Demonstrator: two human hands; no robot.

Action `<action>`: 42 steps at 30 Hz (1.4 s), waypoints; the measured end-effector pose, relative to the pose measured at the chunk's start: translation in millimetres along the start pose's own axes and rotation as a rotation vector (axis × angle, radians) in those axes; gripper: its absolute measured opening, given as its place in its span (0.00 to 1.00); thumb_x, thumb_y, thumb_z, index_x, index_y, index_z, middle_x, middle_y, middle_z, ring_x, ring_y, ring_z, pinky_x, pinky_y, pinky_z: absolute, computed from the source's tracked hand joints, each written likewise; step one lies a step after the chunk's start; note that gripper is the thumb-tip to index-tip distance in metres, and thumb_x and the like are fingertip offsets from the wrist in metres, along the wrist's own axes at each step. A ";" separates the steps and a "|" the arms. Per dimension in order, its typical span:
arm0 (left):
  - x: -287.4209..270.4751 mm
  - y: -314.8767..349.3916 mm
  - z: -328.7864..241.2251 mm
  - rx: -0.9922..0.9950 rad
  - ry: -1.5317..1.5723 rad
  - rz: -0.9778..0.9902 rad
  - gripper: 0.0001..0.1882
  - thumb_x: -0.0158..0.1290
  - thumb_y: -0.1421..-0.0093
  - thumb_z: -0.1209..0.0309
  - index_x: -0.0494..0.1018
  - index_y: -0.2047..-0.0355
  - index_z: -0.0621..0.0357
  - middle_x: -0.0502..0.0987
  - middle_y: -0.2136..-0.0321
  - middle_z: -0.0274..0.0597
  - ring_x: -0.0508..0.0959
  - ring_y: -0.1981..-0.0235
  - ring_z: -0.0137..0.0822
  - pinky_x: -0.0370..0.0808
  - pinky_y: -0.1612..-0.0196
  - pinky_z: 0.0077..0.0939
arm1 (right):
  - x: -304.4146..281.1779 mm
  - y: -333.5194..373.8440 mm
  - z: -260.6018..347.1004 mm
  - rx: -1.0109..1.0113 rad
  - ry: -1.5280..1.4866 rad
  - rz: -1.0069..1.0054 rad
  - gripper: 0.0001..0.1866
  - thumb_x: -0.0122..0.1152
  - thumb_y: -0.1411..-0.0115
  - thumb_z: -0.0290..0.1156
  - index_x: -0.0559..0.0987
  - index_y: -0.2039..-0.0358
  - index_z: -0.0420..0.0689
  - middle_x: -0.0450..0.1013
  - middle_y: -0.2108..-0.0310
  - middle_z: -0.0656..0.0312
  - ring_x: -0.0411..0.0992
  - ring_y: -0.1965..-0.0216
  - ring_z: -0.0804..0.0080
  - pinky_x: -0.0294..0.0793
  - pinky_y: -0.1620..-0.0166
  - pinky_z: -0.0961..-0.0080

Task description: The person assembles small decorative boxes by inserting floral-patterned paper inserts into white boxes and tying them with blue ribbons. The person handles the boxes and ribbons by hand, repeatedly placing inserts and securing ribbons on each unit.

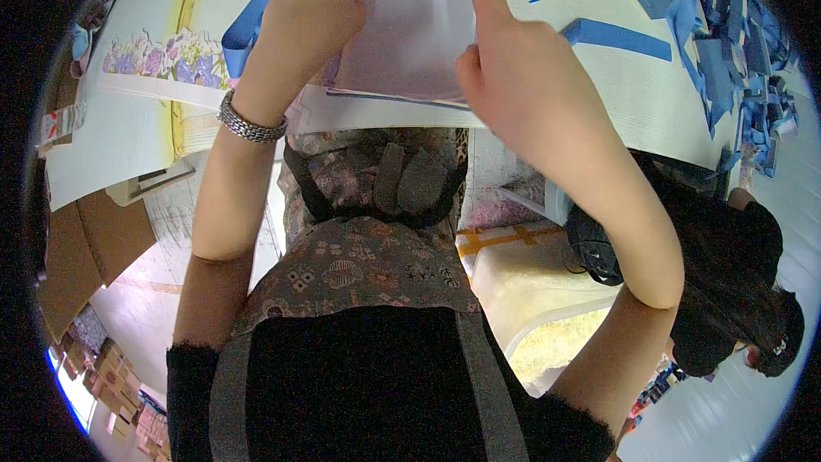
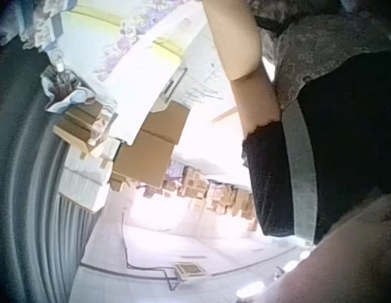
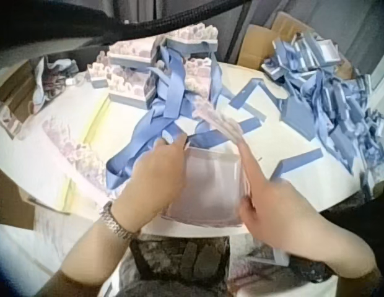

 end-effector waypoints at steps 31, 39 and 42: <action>15.7 107.9 -98.9 0.717 -0.109 0.134 0.03 0.54 0.61 0.72 0.75 0.82 0.54 0.73 0.81 0.36 0.74 0.75 0.32 0.70 0.78 0.22 | -21.8 -77.6 0.6 -0.304 0.329 0.064 0.10 0.56 0.44 0.29 0.76 0.66 0.34 0.70 0.80 0.52 0.64 0.80 0.69 0.67 0.72 0.73; 19.9 111.2 -100.1 0.743 -0.111 0.222 0.03 0.54 0.59 0.71 0.76 0.82 0.53 0.74 0.81 0.35 0.75 0.74 0.32 0.70 0.76 0.22 | -12.4 -68.4 2.2 -0.289 0.302 0.080 0.08 0.56 0.46 0.29 0.78 0.71 0.37 0.74 0.74 0.45 0.74 0.69 0.49 0.73 0.65 0.60; 18.2 107.9 -96.8 0.699 -0.116 0.241 0.03 0.55 0.59 0.71 0.77 0.81 0.53 0.75 0.80 0.35 0.75 0.74 0.32 0.70 0.75 0.23 | -2.0 -73.2 -9.8 -0.252 0.632 0.167 0.06 0.56 0.48 0.27 0.79 0.73 0.38 0.75 0.74 0.46 0.75 0.69 0.49 0.74 0.63 0.59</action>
Point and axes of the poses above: each hand's wrist, its own y-axis away from the middle knuckle, its own x-axis out of the palm, z = x × y, the point moved 9 cm from there along -y, towards the middle knuckle
